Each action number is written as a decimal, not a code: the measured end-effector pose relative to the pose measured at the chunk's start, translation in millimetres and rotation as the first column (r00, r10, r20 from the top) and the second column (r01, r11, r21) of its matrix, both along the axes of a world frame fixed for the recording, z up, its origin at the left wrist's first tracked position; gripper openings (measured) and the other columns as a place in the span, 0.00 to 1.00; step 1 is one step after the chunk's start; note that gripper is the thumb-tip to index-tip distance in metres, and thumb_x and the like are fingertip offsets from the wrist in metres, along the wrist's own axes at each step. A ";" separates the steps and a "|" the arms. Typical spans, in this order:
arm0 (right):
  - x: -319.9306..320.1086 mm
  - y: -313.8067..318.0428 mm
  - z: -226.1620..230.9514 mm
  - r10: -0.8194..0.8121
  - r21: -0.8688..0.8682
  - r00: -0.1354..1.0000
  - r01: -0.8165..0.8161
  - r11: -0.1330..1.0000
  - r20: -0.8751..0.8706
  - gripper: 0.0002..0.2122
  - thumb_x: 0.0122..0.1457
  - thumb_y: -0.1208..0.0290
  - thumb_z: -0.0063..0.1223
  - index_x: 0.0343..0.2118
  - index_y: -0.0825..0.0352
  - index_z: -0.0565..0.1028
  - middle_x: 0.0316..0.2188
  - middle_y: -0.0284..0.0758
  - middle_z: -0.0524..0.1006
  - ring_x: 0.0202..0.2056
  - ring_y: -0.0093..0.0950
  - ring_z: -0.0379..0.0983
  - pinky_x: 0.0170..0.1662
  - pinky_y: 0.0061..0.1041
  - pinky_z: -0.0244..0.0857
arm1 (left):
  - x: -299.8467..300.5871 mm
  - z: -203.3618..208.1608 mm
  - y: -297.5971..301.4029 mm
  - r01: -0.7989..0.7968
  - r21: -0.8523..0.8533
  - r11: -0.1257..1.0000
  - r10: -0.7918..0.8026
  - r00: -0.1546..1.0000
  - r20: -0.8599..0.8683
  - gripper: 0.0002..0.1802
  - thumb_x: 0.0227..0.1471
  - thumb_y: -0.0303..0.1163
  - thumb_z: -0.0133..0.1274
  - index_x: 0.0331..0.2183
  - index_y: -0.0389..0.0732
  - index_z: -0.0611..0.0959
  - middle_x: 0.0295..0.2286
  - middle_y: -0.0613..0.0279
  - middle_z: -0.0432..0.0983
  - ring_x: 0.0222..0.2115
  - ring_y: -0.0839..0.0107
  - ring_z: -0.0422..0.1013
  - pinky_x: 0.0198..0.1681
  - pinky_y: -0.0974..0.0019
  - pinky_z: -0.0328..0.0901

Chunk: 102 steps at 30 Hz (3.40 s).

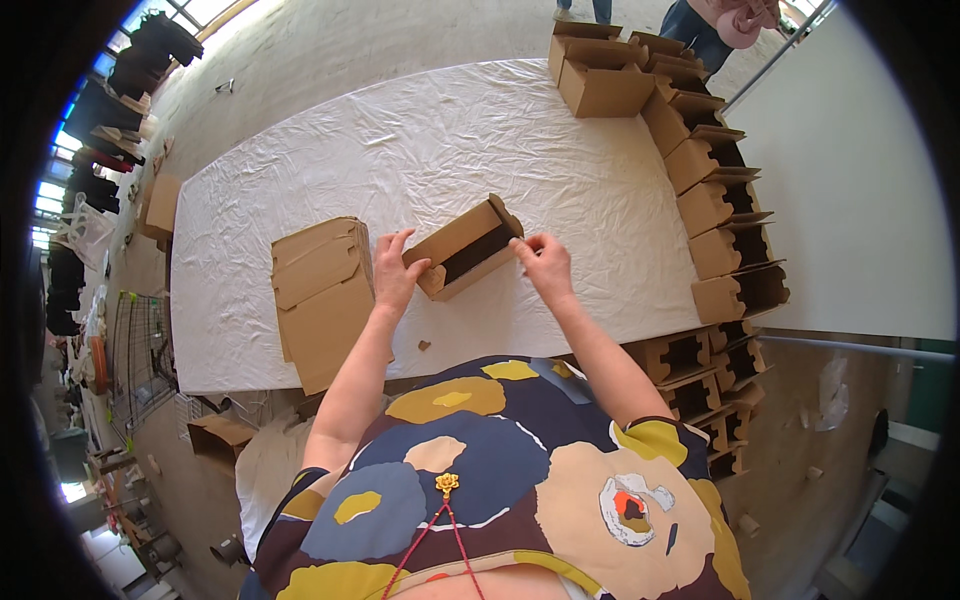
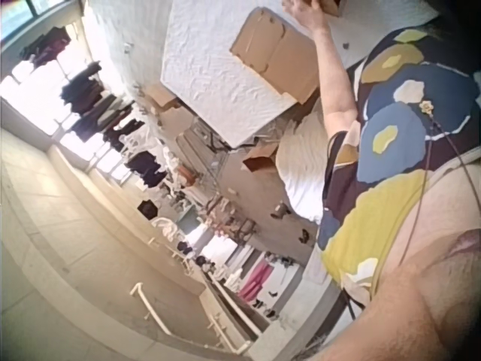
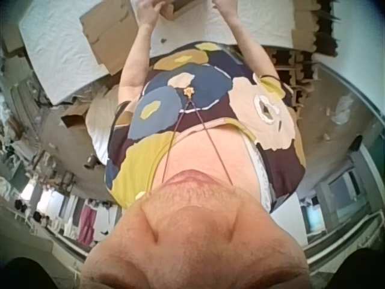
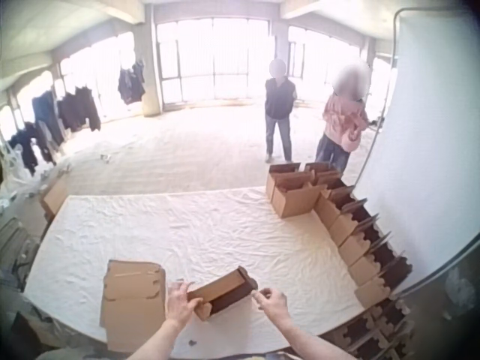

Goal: The person folds cardboard boxes by hand on a table, one at a time, and places each finished box onto a stack at the edge of the table.

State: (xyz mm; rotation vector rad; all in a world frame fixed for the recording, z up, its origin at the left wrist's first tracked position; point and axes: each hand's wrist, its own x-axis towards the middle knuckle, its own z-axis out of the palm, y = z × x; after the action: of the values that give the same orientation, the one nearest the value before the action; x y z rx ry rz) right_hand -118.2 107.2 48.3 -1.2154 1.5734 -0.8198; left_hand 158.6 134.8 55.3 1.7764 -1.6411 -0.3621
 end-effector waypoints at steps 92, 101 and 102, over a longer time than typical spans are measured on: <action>-2.3 51.1 3.1 0.074 -0.216 0.997 -0.069 0.974 0.014 0.15 0.58 0.67 0.59 0.45 0.69 0.75 0.30 0.34 0.75 0.29 0.24 0.75 0.32 0.24 0.71 | 0.9 -18.1 81.3 -0.254 0.201 0.946 0.323 0.790 -0.521 0.36 0.57 0.54 0.54 0.59 0.44 0.66 0.55 0.53 0.60 0.55 0.59 0.59 0.57 0.54 0.59; 1.2 22.6 15.5 0.247 -0.145 0.958 -0.268 0.952 -0.145 0.17 0.55 0.60 0.63 0.40 0.69 0.78 0.35 0.37 0.74 0.34 0.29 0.74 0.39 0.27 0.69 | -9.1 45.5 54.4 -0.071 0.016 0.997 0.073 0.993 -0.095 0.23 0.53 0.40 0.60 0.49 0.45 0.78 0.51 0.59 0.68 0.54 0.55 0.61 0.58 0.56 0.57; 0.5 27.5 15.5 0.263 -0.152 0.960 -0.275 0.949 -0.092 0.17 0.55 0.60 0.63 0.39 0.68 0.78 0.34 0.37 0.74 0.34 0.29 0.74 0.39 0.27 0.70 | -7.8 49.0 55.2 -0.030 0.017 0.999 0.030 0.999 -0.016 0.22 0.52 0.39 0.60 0.48 0.45 0.79 0.50 0.61 0.69 0.54 0.55 0.62 0.58 0.56 0.58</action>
State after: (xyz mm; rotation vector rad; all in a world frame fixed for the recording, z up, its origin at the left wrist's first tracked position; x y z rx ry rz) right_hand -117.7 134.8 63.9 -1.5548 1.3752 -0.7446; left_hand 150.8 190.0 104.3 1.8040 -1.6032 -0.3771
